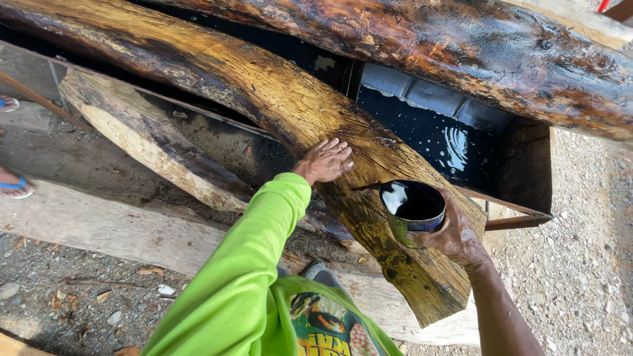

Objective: The person scoops dark liquid from a water trough with a tin can and pours it over large curved wooden timbers, rubbing the surface by hand to spread the liquid. They work progressively along the wood while another person pours liquid on a separate section.

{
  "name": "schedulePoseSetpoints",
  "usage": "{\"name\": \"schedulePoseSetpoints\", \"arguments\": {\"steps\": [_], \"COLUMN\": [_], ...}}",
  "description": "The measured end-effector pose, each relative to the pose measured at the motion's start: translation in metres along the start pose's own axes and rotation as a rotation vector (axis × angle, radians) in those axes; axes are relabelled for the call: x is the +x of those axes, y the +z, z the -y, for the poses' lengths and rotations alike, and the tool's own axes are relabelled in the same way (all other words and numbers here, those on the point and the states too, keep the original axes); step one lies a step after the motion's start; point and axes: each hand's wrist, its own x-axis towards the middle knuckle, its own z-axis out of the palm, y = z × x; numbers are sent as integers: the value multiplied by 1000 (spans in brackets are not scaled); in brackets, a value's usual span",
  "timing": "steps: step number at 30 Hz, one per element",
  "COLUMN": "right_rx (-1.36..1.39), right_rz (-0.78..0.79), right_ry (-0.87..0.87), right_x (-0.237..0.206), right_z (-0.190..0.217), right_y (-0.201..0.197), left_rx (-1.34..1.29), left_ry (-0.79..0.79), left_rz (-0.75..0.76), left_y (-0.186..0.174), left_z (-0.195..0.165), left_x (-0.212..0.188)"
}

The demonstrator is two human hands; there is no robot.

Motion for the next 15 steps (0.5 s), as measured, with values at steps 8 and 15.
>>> {"name": "schedulePoseSetpoints", "arguments": {"steps": [8,15], "right_rx": [-55,-29], "right_rz": [10,8], "right_ry": [29,127], "right_x": [13,36], "right_z": [15,17], "right_y": [10,16], "left_rx": [13,14], "left_ry": [52,35], "left_rz": [-78,9], "left_y": [3,-9], "left_z": [5,14], "left_x": [-4,-7]}}
